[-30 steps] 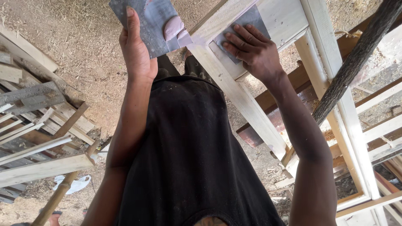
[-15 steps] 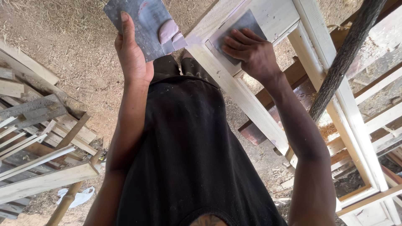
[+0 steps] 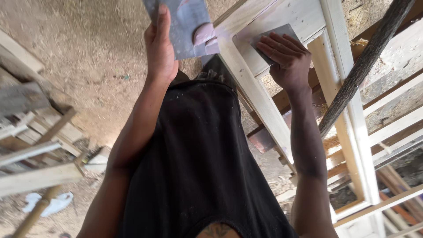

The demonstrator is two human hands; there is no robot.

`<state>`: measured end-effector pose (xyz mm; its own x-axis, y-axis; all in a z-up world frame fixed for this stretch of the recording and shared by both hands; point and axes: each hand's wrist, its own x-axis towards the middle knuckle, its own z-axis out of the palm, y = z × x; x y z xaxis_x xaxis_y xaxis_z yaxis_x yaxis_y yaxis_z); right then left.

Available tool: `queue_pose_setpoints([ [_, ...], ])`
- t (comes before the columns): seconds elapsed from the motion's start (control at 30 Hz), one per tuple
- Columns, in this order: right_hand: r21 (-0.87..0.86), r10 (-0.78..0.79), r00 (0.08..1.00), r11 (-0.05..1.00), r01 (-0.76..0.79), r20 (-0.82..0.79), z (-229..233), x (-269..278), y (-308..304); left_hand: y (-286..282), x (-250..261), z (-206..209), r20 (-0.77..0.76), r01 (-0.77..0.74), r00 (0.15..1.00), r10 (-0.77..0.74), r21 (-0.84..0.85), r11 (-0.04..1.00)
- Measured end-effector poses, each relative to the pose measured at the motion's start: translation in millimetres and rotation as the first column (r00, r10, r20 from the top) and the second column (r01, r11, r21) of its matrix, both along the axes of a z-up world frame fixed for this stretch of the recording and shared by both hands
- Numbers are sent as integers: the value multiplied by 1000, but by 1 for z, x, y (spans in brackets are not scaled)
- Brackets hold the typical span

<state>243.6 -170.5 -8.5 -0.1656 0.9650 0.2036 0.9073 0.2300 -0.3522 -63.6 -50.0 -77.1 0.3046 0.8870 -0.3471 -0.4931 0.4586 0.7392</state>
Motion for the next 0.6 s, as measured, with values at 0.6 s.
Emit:
queue_pose_setpoints([
  [0.6,3,334,942,943,-334,-23,56,-13,-6,-94,99,37,-423,-184,867,264,220,958],
])
